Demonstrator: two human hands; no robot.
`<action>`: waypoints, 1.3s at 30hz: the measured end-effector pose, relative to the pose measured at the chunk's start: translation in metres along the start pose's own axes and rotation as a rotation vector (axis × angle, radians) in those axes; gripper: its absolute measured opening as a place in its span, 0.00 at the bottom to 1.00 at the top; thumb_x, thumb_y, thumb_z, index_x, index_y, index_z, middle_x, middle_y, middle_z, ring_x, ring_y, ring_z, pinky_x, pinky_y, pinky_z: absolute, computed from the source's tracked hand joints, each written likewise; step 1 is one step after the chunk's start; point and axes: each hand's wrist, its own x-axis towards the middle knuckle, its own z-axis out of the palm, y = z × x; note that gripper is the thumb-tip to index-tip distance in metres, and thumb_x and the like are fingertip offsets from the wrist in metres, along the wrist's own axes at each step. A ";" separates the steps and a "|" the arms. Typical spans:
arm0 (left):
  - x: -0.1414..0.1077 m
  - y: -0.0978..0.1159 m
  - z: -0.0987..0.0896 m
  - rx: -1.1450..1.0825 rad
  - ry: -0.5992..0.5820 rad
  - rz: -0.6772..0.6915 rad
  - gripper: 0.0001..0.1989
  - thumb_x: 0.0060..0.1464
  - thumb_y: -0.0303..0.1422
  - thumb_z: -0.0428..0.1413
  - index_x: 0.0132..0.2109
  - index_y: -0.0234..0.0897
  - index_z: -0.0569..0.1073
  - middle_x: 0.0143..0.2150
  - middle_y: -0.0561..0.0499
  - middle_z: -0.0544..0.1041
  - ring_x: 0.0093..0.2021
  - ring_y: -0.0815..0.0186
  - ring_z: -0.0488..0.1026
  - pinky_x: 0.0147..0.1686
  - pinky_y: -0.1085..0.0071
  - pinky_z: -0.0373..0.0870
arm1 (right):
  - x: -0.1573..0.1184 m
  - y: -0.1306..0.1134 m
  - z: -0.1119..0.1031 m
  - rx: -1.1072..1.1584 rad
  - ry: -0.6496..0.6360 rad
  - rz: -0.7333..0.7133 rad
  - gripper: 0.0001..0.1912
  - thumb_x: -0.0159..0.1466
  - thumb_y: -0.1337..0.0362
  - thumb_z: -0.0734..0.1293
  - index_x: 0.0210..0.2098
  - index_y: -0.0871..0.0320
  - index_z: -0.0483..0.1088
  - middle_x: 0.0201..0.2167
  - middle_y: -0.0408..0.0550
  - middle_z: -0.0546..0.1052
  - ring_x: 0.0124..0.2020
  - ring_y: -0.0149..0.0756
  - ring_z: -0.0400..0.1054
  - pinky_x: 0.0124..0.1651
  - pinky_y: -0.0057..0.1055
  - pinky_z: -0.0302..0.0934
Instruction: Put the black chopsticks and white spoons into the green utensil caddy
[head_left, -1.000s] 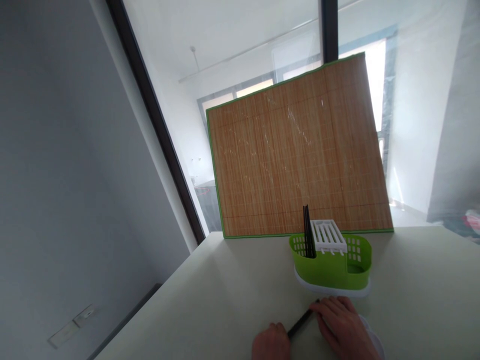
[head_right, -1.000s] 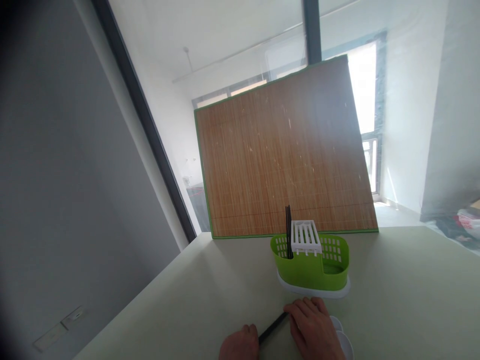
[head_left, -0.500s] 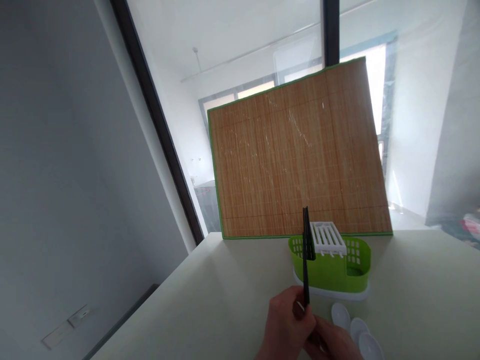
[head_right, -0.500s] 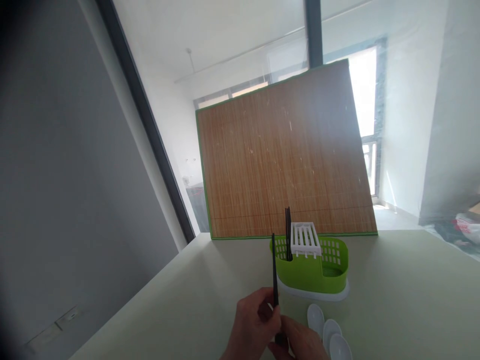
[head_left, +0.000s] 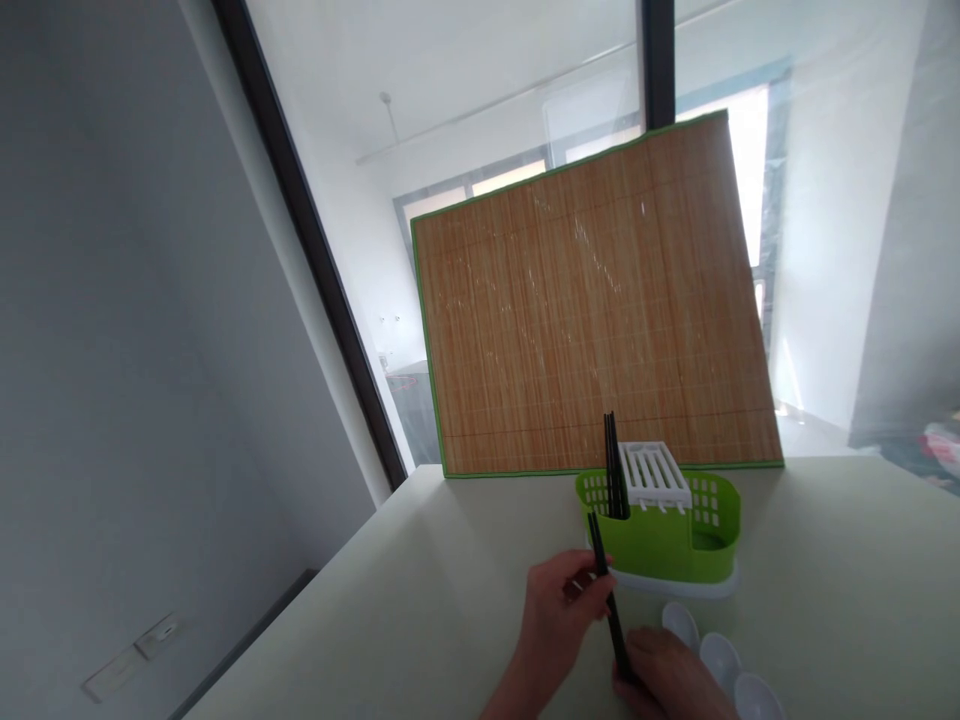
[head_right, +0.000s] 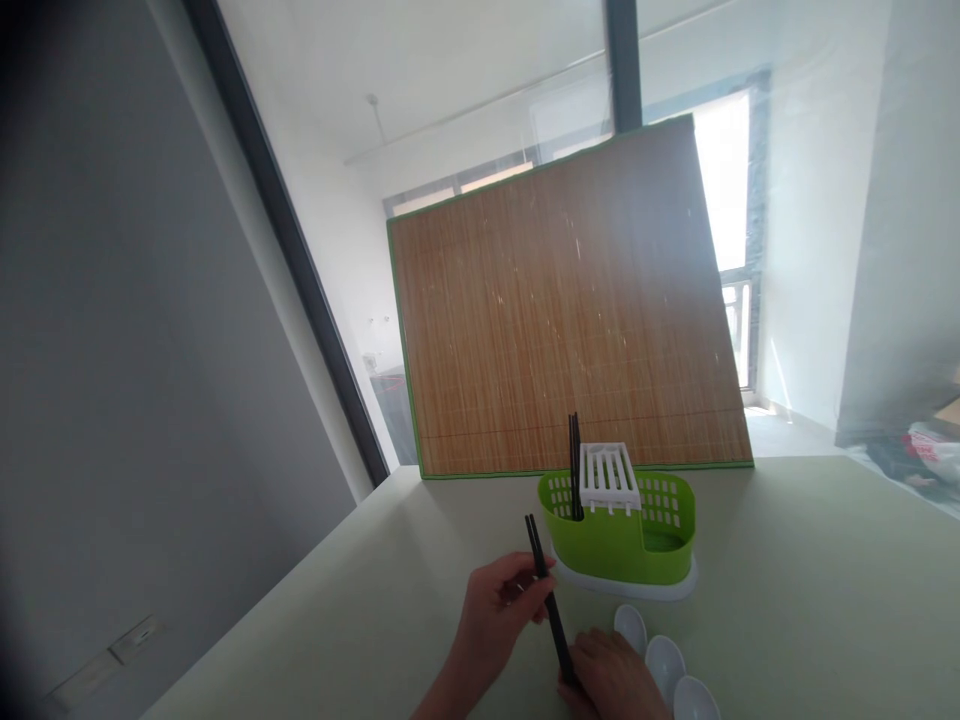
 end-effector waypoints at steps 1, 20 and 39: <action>0.002 0.001 -0.001 -0.034 0.001 -0.003 0.10 0.50 0.33 0.59 0.39 0.33 0.77 0.25 0.53 0.73 0.21 0.72 0.68 0.22 0.78 0.66 | 0.000 0.000 -0.001 -0.002 -0.009 -0.005 0.07 0.61 0.66 0.61 0.32 0.56 0.70 0.32 0.48 0.76 0.35 0.41 0.70 0.38 0.34 0.61; 0.015 0.031 -0.003 0.147 -0.275 0.092 0.09 0.50 0.35 0.60 0.38 0.36 0.80 0.34 0.50 0.81 0.34 0.64 0.76 0.35 0.75 0.70 | 0.003 0.001 -0.005 0.005 -0.046 0.044 0.08 0.52 0.73 0.64 0.31 0.57 0.72 0.31 0.48 0.77 0.36 0.44 0.70 0.41 0.39 0.60; 0.174 0.049 -0.027 0.123 0.126 0.320 0.13 0.49 0.37 0.61 0.39 0.32 0.78 0.37 0.44 0.80 0.36 0.63 0.76 0.41 0.65 0.74 | 0.000 0.001 -0.012 0.080 0.212 -0.029 0.22 0.56 0.71 0.63 0.51 0.57 0.64 0.32 0.43 0.77 0.34 0.36 0.71 0.40 0.34 0.60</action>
